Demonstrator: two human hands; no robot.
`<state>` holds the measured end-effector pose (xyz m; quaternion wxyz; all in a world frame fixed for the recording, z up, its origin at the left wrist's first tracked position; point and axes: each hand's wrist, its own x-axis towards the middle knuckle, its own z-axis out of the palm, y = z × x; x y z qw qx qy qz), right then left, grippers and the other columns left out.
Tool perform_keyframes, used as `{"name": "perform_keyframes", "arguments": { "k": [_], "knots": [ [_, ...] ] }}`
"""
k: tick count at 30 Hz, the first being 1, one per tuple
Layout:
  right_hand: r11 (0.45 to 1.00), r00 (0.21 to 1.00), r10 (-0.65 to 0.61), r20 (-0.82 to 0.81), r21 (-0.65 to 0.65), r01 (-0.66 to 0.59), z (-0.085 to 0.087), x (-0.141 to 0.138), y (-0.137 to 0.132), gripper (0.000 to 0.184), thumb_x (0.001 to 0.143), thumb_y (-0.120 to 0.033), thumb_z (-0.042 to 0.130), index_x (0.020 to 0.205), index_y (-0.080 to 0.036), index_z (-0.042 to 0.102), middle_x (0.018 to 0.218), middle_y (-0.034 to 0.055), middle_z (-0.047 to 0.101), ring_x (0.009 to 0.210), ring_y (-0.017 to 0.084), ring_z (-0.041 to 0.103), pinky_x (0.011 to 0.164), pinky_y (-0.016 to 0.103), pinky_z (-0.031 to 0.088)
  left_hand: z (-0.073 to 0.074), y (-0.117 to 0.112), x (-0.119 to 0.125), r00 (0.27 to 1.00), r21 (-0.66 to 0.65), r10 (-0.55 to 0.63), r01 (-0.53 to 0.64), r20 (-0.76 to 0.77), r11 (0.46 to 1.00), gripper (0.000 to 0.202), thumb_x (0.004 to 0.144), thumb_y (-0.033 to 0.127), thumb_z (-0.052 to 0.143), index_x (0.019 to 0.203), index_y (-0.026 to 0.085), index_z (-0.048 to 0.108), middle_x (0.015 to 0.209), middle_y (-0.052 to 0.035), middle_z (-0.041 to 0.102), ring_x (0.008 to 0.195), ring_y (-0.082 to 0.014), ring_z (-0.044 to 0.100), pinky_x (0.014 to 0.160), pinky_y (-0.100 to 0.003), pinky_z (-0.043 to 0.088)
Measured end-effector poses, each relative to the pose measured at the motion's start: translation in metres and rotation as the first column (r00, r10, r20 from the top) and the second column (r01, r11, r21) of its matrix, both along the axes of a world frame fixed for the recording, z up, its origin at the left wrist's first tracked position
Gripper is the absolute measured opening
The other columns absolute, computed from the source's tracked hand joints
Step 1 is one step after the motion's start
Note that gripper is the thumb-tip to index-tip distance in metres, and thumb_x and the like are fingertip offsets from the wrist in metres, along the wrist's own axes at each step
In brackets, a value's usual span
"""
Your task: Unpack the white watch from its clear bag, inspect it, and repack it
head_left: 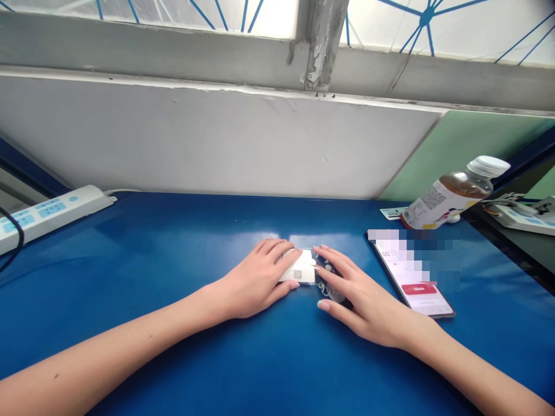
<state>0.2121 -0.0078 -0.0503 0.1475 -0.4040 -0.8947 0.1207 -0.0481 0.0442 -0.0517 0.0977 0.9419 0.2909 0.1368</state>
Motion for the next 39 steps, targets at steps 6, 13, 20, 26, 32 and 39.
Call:
{"name": "perform_keyframes", "arguments": {
  "k": [6,13,20,26,32,39],
  "knots": [
    [1.000,0.999,-0.018,0.043,0.026,0.017,0.001,0.006,0.005,0.048,0.100,-0.040,0.050,0.142,-0.018,0.050,0.161,0.0173,0.032,0.150,0.035,0.024,0.113,0.057,0.040,-0.001,0.001,0.000,0.995,-0.052,-0.016,0.011,-0.103,0.999,0.058,0.101,0.043,0.046,0.152,0.018,0.034,0.155,-0.0150,0.040,0.147,-0.0338,0.030,0.119,-0.056,0.022],
    [0.956,0.978,-0.197,-0.060,0.208,0.206,-0.001,0.015,0.014,0.036,0.098,-0.033,0.053,0.126,-0.012,0.062,0.141,0.0188,0.057,0.140,0.036,0.041,0.109,0.058,0.045,0.001,0.001,-0.002,0.989,-0.090,-0.027,0.014,-0.146,0.996,0.067,0.100,0.048,0.047,0.156,0.017,0.027,0.161,-0.0149,0.029,0.150,-0.0347,0.021,0.121,-0.055,0.018],
    [0.984,0.976,-0.136,-0.170,0.095,0.154,0.003,0.014,0.013,0.023,0.098,-0.027,0.053,0.112,-0.019,0.069,0.118,0.0103,0.072,0.130,0.030,0.053,0.103,0.049,0.052,-0.004,0.002,-0.003,0.994,-0.068,-0.020,0.013,-0.104,0.998,0.062,0.101,0.047,0.045,0.155,0.021,0.029,0.160,-0.0109,0.033,0.150,-0.0328,0.022,0.122,-0.053,0.019],
    [0.999,0.990,-0.053,-0.129,-0.003,0.053,0.004,0.007,0.005,0.041,0.099,-0.031,0.052,0.137,-0.015,0.054,0.137,0.0139,0.061,0.134,0.027,0.051,0.107,0.045,0.050,-0.002,0.001,-0.002,0.990,-0.063,-0.015,0.006,-0.138,0.998,0.062,0.101,0.046,0.044,0.155,0.019,0.029,0.160,-0.0117,0.032,0.150,-0.0335,0.022,0.122,-0.053,0.019],
    [1.000,0.994,-0.015,-0.113,-0.013,0.014,-0.002,0.003,0.002,0.047,0.099,-0.032,0.051,0.143,-0.016,0.049,0.145,0.0159,0.052,0.134,0.027,0.049,0.108,0.043,0.049,-0.002,0.001,-0.001,0.992,-0.060,-0.012,0.005,-0.126,0.998,0.062,0.101,0.045,0.046,0.155,0.020,0.030,0.159,-0.0120,0.035,0.149,-0.0340,0.025,0.121,-0.054,0.021],
    [0.999,0.997,-0.028,-0.071,0.014,0.029,-0.003,0.000,0.006,0.043,0.102,-0.030,0.044,0.141,-0.012,0.051,0.144,0.0167,0.053,0.134,0.027,0.049,0.110,0.044,0.047,-0.002,0.001,0.000,0.988,-0.052,-0.010,0.002,-0.152,0.999,0.062,0.101,0.045,0.045,0.154,0.017,0.032,0.158,-0.0138,0.035,0.149,-0.0350,0.025,0.120,-0.055,0.021]
  ]
}}
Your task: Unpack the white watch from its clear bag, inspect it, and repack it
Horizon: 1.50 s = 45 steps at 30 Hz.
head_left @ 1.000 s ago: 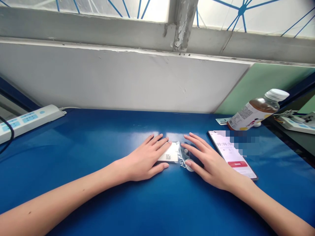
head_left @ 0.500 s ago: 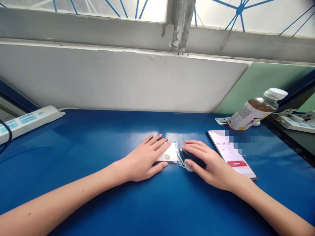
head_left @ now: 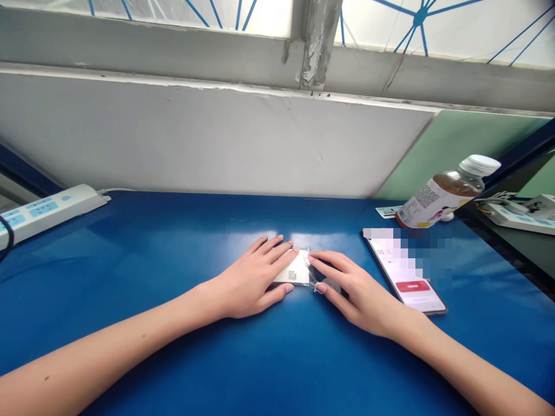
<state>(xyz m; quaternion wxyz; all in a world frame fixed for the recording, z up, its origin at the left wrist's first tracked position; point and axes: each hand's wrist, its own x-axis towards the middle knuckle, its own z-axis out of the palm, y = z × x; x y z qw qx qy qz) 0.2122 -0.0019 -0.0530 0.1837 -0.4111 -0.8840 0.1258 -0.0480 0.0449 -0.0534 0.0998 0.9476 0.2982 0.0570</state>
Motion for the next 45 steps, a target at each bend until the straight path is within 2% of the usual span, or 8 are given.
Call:
{"name": "perform_keyframes", "arguments": {
  "k": [13,20,26,31,37,45],
  "knots": [
    [1.000,1.000,0.007,0.011,0.010,-0.007,0.002,0.001,-0.001,0.043,0.102,-0.027,0.044,0.142,-0.012,0.050,0.143,0.0165,0.056,0.131,0.026,0.053,0.107,0.043,0.050,0.000,0.000,0.000,1.000,0.006,0.001,-0.001,-0.004,1.000,0.061,0.101,0.046,0.043,0.154,0.019,0.031,0.158,-0.0130,0.036,0.148,-0.0340,0.026,0.120,-0.054,0.022],
    [0.999,1.000,-0.013,-0.012,0.031,0.013,0.000,-0.001,-0.002,0.043,0.100,-0.027,0.046,0.139,-0.010,0.052,0.141,0.0185,0.058,0.130,0.028,0.055,0.106,0.046,0.050,0.000,0.000,-0.001,1.000,0.009,0.002,-0.002,0.010,1.000,0.062,0.101,0.046,0.044,0.154,0.017,0.032,0.157,-0.0138,0.037,0.148,-0.0349,0.027,0.120,-0.054,0.022],
    [0.998,0.999,-0.031,-0.042,0.051,0.034,-0.002,-0.001,-0.003,0.044,0.100,-0.027,0.048,0.141,-0.012,0.050,0.139,0.0176,0.060,0.127,0.029,0.057,0.104,0.048,0.052,0.000,0.000,-0.001,1.000,0.005,0.005,-0.005,0.022,1.000,0.061,0.100,0.046,0.045,0.154,0.019,0.032,0.156,-0.0138,0.038,0.148,-0.0350,0.028,0.119,-0.055,0.023],
    [0.998,0.999,0.001,-0.038,0.065,0.002,0.001,-0.002,-0.003,0.043,0.100,-0.025,0.047,0.142,-0.017,0.049,0.139,0.0165,0.059,0.126,0.029,0.057,0.102,0.048,0.054,0.000,-0.001,-0.001,0.999,0.007,0.005,-0.005,0.043,1.000,0.061,0.100,0.045,0.046,0.154,0.020,0.033,0.156,-0.0130,0.039,0.147,-0.0345,0.029,0.119,-0.054,0.023],
    [0.995,1.000,0.024,-0.003,0.097,-0.023,0.000,-0.004,-0.004,0.040,0.102,-0.023,0.043,0.140,-0.014,0.051,0.142,0.0184,0.056,0.130,0.029,0.054,0.104,0.049,0.052,0.001,-0.001,0.000,1.000,-0.001,0.010,-0.010,0.016,1.000,0.061,0.100,0.046,0.046,0.153,0.019,0.034,0.156,-0.0131,0.039,0.148,-0.0339,0.028,0.120,-0.054,0.022],
    [0.991,0.998,0.033,0.047,0.129,-0.039,-0.003,-0.010,-0.003,0.051,0.101,-0.027,0.046,0.149,-0.012,0.040,0.148,0.0193,0.051,0.136,0.033,0.049,0.108,0.053,0.049,0.003,-0.002,0.002,1.000,-0.006,0.014,-0.014,-0.018,1.000,0.061,0.100,0.045,0.045,0.154,0.018,0.032,0.158,-0.0136,0.035,0.149,-0.0334,0.026,0.120,-0.054,0.021]
  ]
}}
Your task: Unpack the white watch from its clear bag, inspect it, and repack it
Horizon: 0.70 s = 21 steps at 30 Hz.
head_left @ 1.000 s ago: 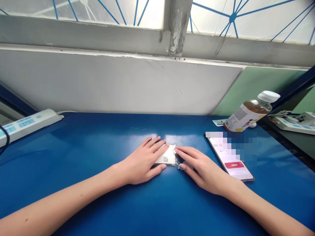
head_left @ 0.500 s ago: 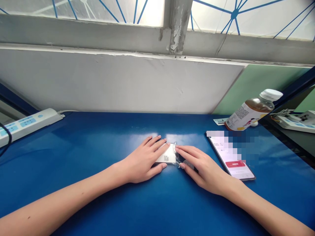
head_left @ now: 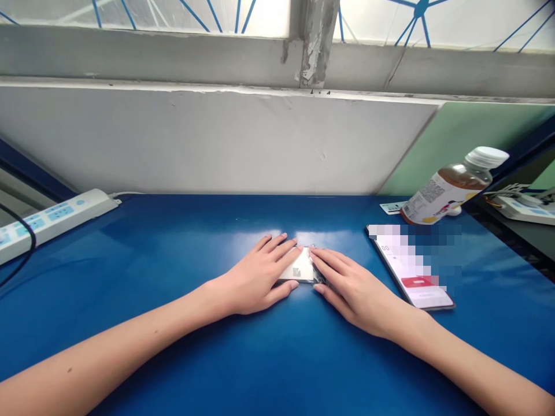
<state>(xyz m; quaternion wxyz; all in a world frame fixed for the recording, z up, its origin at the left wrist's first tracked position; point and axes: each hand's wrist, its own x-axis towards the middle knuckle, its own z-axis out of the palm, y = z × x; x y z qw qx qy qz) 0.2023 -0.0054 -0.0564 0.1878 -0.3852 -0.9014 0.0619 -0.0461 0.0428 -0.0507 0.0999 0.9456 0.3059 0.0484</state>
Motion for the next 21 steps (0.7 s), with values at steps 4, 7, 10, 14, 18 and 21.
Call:
{"name": "perform_keyframes", "arguments": {
  "k": [4,7,10,14,18,21],
  "knots": [
    [0.999,0.998,-0.005,0.069,0.045,0.002,0.003,-0.004,-0.001,0.052,0.101,-0.031,0.046,0.147,-0.007,0.042,0.147,0.0213,0.052,0.136,0.034,0.049,0.108,0.051,0.049,0.002,-0.001,0.000,1.000,-0.017,0.004,-0.004,-0.013,1.000,0.063,0.101,0.046,0.043,0.154,0.016,0.029,0.159,-0.0145,0.033,0.149,-0.0334,0.024,0.121,-0.053,0.020],
    [0.995,0.990,-0.017,0.141,0.105,0.002,0.005,-0.010,-0.005,0.057,0.101,-0.037,0.047,0.143,0.000,0.045,0.145,0.0261,0.052,0.135,0.038,0.049,0.108,0.052,0.049,0.000,0.000,0.001,1.000,-0.004,0.002,-0.002,-0.008,1.000,0.063,0.101,0.046,0.043,0.155,0.017,0.028,0.159,-0.0136,0.032,0.150,-0.0323,0.023,0.121,-0.052,0.020],
    [0.984,0.975,-0.044,0.218,0.180,0.004,0.007,-0.019,-0.010,0.061,0.099,-0.040,0.050,0.139,0.006,0.049,0.143,0.0324,0.050,0.135,0.044,0.047,0.107,0.057,0.047,-0.002,0.000,0.002,1.000,0.014,0.010,-0.010,0.003,1.000,0.063,0.100,0.044,0.044,0.155,0.017,0.027,0.160,-0.0130,0.032,0.150,-0.0323,0.023,0.121,-0.052,0.020],
    [0.971,0.938,-0.078,0.337,0.237,-0.005,0.010,-0.027,-0.014,0.062,0.100,-0.039,0.047,0.134,0.013,0.050,0.142,0.0373,0.048,0.136,0.049,0.044,0.107,0.058,0.046,-0.002,-0.001,0.003,1.000,0.027,0.016,-0.016,-0.008,1.000,0.064,0.100,0.043,0.045,0.155,0.017,0.027,0.161,-0.0130,0.028,0.150,-0.0327,0.022,0.121,-0.051,0.020],
    [0.977,0.935,-0.059,0.351,0.211,-0.018,0.013,-0.027,-0.013,0.063,0.100,-0.036,0.043,0.135,0.016,0.048,0.143,0.0382,0.046,0.136,0.048,0.043,0.109,0.057,0.045,0.000,-0.002,0.004,0.999,0.035,0.015,-0.014,-0.036,0.999,0.064,0.100,0.044,0.043,0.155,0.016,0.027,0.162,-0.0138,0.027,0.151,-0.0316,0.021,0.121,-0.050,0.020],
    [0.985,0.960,-0.050,0.277,0.174,0.001,0.014,-0.024,-0.012,0.064,0.099,-0.038,0.047,0.138,0.012,0.046,0.148,0.0363,0.040,0.144,0.046,0.031,0.113,0.058,0.040,0.001,-0.001,0.005,0.999,0.043,0.013,-0.011,-0.050,0.999,0.064,0.100,0.044,0.042,0.155,0.014,0.027,0.162,-0.0151,0.026,0.151,-0.0313,0.020,0.122,-0.049,0.019]
  ]
}}
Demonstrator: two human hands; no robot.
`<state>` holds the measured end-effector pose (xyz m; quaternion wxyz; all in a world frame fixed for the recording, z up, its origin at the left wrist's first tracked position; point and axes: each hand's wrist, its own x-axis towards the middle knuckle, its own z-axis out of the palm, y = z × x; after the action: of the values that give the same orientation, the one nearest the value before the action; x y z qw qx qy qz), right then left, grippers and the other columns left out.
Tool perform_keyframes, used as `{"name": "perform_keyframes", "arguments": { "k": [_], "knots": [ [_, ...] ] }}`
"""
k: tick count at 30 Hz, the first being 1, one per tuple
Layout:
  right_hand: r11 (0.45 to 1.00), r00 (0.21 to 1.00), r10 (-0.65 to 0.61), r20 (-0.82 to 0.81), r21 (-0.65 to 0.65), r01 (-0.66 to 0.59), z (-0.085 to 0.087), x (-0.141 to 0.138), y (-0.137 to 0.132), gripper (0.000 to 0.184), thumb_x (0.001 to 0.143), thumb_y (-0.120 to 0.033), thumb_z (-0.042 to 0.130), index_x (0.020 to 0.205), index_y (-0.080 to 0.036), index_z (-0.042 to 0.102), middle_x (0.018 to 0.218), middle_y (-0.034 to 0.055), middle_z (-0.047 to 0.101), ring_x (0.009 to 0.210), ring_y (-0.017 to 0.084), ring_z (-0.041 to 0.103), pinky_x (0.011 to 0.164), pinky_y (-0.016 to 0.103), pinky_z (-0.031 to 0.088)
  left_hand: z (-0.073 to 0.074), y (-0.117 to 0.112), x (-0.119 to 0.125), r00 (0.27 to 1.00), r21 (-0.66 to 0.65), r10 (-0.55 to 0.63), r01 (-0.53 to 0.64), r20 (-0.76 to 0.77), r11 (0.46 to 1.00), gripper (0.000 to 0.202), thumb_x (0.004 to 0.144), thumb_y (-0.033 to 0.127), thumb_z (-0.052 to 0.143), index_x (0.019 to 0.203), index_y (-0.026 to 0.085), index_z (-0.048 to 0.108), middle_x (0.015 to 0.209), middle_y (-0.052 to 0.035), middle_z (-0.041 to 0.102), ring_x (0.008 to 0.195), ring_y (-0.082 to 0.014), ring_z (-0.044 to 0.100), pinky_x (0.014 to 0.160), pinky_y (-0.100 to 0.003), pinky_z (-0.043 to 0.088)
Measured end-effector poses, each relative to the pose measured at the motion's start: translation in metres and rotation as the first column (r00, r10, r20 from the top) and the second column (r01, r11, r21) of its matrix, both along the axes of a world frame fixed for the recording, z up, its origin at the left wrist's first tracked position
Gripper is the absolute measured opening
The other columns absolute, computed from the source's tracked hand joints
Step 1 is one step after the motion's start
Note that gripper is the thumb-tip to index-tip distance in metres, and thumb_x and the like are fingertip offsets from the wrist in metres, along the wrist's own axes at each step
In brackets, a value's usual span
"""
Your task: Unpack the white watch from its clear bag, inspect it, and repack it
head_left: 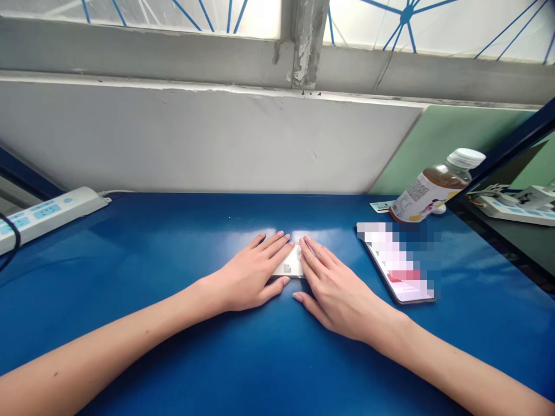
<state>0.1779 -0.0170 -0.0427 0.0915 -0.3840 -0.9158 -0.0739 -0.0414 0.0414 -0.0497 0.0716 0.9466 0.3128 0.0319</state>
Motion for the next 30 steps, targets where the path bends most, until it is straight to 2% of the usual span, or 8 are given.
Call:
{"name": "perform_keyframes", "arguments": {
  "k": [4,11,16,18,22,25,27,30],
  "knots": [
    [0.999,0.998,-0.030,-0.064,-0.028,0.028,0.001,0.002,0.003,0.064,0.096,-0.038,0.053,0.139,0.009,0.047,0.152,0.0350,0.036,0.148,0.045,0.022,0.115,0.060,0.036,0.001,-0.002,0.002,1.000,-0.007,-0.016,0.016,0.003,1.000,0.065,0.100,0.041,0.042,0.155,0.011,0.026,0.162,-0.0172,0.024,0.151,-0.0323,0.019,0.122,-0.047,0.019],
    [0.998,0.998,0.055,-0.008,0.008,-0.055,0.008,0.001,0.014,0.058,0.096,-0.037,0.051,0.130,0.010,0.057,0.141,0.0332,0.052,0.142,0.042,0.038,0.114,0.053,0.040,-0.002,-0.005,0.004,1.000,-0.007,0.004,-0.004,0.020,1.000,0.067,0.099,0.040,0.042,0.155,0.011,0.023,0.162,-0.0172,0.023,0.151,-0.0327,0.018,0.121,-0.049,0.019],
    [0.991,0.998,0.054,0.037,0.119,-0.058,-0.003,-0.008,0.009,0.043,0.098,-0.020,0.044,0.124,0.010,0.062,0.143,0.0341,0.049,0.141,0.043,0.038,0.112,0.054,0.042,-0.007,-0.004,0.004,0.998,-0.011,0.028,-0.027,0.063,1.000,0.073,0.094,0.040,0.049,0.156,0.011,0.024,0.161,-0.0165,0.026,0.151,-0.0342,0.020,0.121,-0.050,0.021],
    [0.993,1.000,0.026,0.014,0.114,-0.027,-0.008,-0.007,0.006,0.042,0.098,-0.017,0.043,0.126,0.009,0.060,0.145,0.0328,0.048,0.141,0.043,0.038,0.111,0.053,0.043,-0.008,-0.004,0.003,0.996,-0.002,0.040,-0.040,0.083,0.999,0.073,0.094,0.042,0.048,0.155,0.008,0.025,0.161,-0.0195,0.026,0.151,-0.0342,0.020,0.121,-0.050,0.023],
    [0.999,0.989,-0.027,-0.142,-0.048,0.021,-0.008,0.008,0.012,0.051,0.100,-0.029,0.046,0.137,0.006,0.052,0.144,0.0286,0.051,0.139,0.039,0.043,0.111,0.051,0.045,-0.008,-0.005,0.001,0.988,0.001,0.121,-0.121,0.096,0.993,0.074,0.097,0.050,0.044,0.149,-0.001,0.029,0.159,-0.0287,0.024,0.150,-0.0367,0.020,0.118,-0.051,0.029],
    [0.971,0.971,-0.053,-0.232,-0.239,-0.004,-0.005,0.026,0.024,0.054,0.100,-0.039,0.048,0.145,-0.009,0.048,0.150,0.0202,0.048,0.144,0.034,0.038,0.111,0.052,0.044,-0.006,-0.003,0.000,0.989,-0.011,0.122,-0.122,0.082,0.992,0.070,0.099,0.051,0.042,0.147,0.001,0.034,0.158,-0.0271,0.028,0.149,-0.0361,0.023,0.118,-0.052,0.031],
    [0.960,0.965,-0.081,-0.251,-0.279,0.008,-0.004,0.034,0.030,0.049,0.102,-0.040,0.046,0.143,-0.014,0.051,0.152,0.0186,0.047,0.146,0.033,0.035,0.112,0.053,0.042,-0.006,-0.002,-0.001,0.990,-0.012,0.108,-0.107,0.089,0.994,0.068,0.100,0.052,0.041,0.147,0.003,0.035,0.157,-0.0256,0.030,0.149,-0.0356,0.023,0.118,-0.052,0.031],
    [0.961,0.952,-0.081,-0.295,-0.275,-0.004,-0.005,0.039,0.034,0.041,0.103,-0.032,0.044,0.139,-0.018,0.056,0.150,0.0165,0.049,0.143,0.031,0.039,0.112,0.051,0.043,-0.008,-0.002,-0.002,0.991,-0.007,0.067,-0.067,0.118,0.998,0.068,0.102,0.054,0.039,0.149,0.005,0.034,0.157,-0.0229,0.034,0.149,-0.0348,0.024,0.118,-0.053,0.030]
  ]
}}
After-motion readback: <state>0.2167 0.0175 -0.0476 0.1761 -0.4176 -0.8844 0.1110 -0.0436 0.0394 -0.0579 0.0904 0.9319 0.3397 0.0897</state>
